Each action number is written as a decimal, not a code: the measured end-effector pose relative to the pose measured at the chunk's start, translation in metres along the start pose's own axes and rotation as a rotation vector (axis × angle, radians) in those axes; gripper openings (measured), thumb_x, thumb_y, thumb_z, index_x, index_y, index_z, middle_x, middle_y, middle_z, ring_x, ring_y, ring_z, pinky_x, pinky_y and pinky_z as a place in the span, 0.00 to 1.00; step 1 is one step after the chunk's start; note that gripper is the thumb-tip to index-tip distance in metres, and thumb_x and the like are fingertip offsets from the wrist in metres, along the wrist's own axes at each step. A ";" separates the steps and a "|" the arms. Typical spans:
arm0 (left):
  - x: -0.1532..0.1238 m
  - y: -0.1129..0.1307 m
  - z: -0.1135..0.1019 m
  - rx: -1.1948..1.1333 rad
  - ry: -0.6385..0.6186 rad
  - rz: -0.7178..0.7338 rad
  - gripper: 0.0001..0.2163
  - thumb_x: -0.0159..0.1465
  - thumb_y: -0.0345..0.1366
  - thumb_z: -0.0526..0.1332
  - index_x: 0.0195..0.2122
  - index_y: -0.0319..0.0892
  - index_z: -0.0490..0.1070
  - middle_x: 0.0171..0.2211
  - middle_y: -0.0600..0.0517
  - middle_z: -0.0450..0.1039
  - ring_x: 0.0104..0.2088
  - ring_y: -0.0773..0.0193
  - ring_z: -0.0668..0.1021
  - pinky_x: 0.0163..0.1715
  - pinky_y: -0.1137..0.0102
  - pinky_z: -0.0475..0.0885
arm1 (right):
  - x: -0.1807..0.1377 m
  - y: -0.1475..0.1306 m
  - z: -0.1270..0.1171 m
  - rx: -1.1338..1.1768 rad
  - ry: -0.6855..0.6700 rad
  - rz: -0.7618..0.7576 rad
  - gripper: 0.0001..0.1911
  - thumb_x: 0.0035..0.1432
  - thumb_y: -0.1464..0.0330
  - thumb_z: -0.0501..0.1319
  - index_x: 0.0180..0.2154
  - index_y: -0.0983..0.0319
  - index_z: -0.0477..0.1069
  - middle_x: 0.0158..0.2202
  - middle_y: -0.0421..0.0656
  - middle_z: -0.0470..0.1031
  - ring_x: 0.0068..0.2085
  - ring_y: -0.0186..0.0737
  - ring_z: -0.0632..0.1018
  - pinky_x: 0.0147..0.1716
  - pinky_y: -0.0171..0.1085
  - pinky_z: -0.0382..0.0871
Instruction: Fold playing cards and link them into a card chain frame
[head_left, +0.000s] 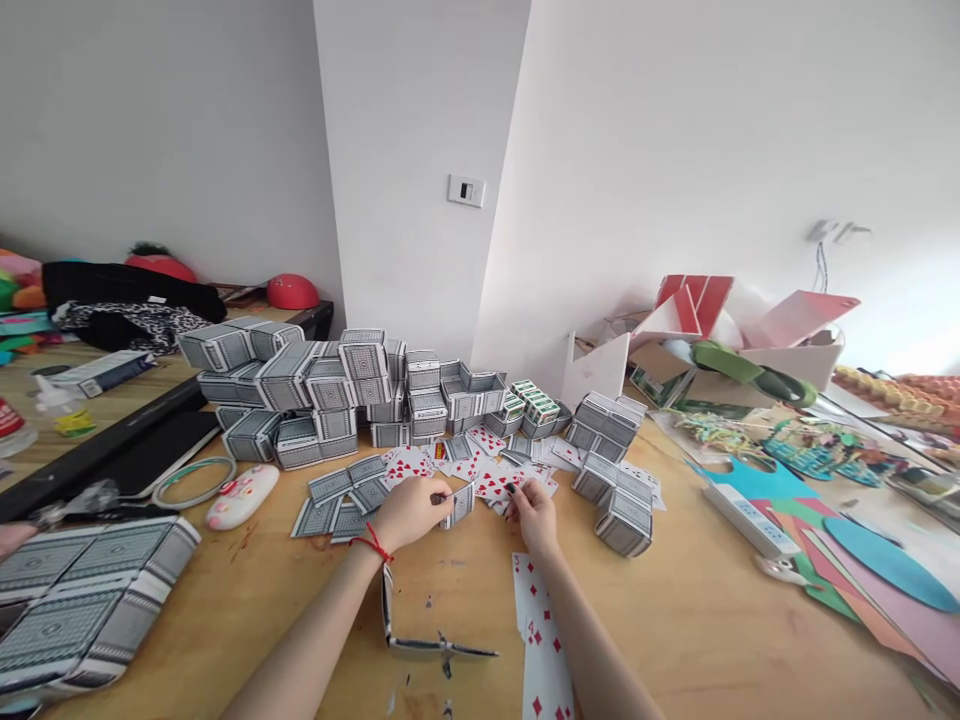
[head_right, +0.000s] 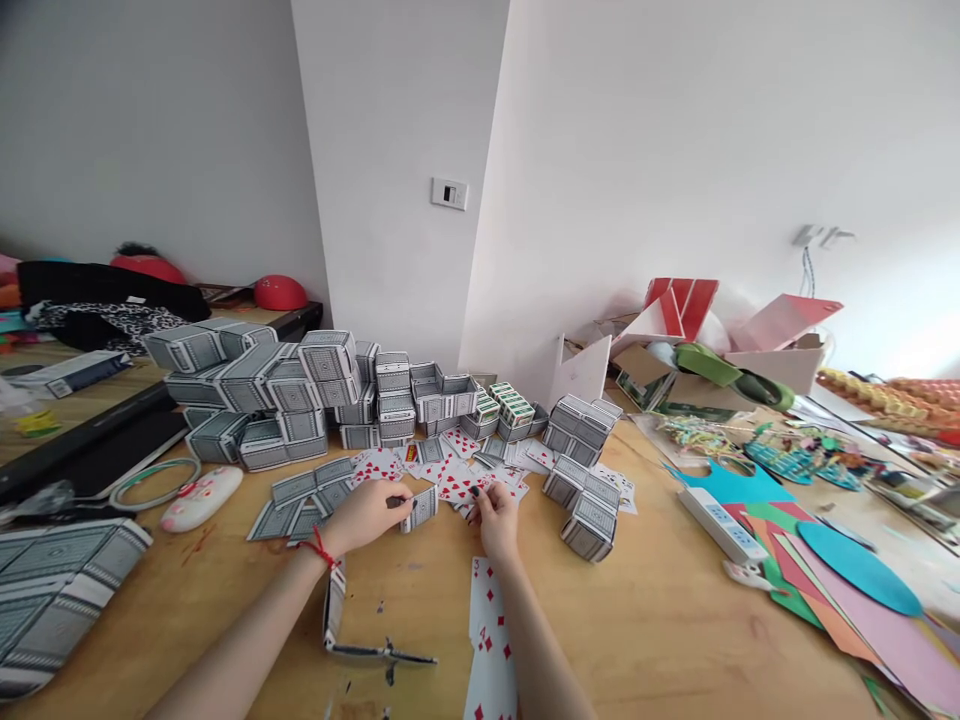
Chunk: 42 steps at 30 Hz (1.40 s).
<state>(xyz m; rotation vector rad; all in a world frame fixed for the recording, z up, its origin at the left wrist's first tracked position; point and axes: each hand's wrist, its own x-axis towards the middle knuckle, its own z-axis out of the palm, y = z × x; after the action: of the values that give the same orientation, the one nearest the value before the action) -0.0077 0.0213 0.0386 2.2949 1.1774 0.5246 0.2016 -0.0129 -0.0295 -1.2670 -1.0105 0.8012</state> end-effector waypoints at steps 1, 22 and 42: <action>0.000 0.000 0.000 0.001 -0.002 -0.003 0.12 0.56 0.40 0.52 0.28 0.43 0.74 0.29 0.52 0.76 0.30 0.64 0.74 0.29 0.75 0.62 | 0.000 0.000 0.000 -0.005 -0.009 0.002 0.16 0.48 0.55 0.57 0.22 0.59 0.56 0.13 0.34 0.65 0.14 0.31 0.64 0.14 0.31 0.57; 0.000 -0.002 -0.002 0.044 -0.001 0.022 0.11 0.58 0.35 0.50 0.31 0.44 0.73 0.34 0.51 0.75 0.34 0.63 0.74 0.32 0.73 0.64 | 0.004 0.009 -0.014 -0.340 -0.265 0.019 0.08 0.46 0.68 0.53 0.18 0.60 0.60 0.08 0.32 0.60 0.12 0.29 0.61 0.14 0.28 0.53; 0.001 -0.005 -0.003 0.020 -0.003 -0.010 0.10 0.56 0.32 0.51 0.32 0.43 0.72 0.32 0.52 0.75 0.33 0.63 0.74 0.32 0.72 0.65 | -0.005 -0.010 -0.023 -0.576 -0.399 -0.144 0.10 0.40 0.74 0.53 0.12 0.61 0.54 0.12 0.33 0.56 0.18 0.29 0.57 0.18 0.29 0.48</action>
<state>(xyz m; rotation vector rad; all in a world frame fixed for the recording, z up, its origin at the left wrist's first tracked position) -0.0119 0.0257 0.0381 2.3048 1.1977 0.5068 0.2209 -0.0274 -0.0204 -1.5214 -1.7232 0.6856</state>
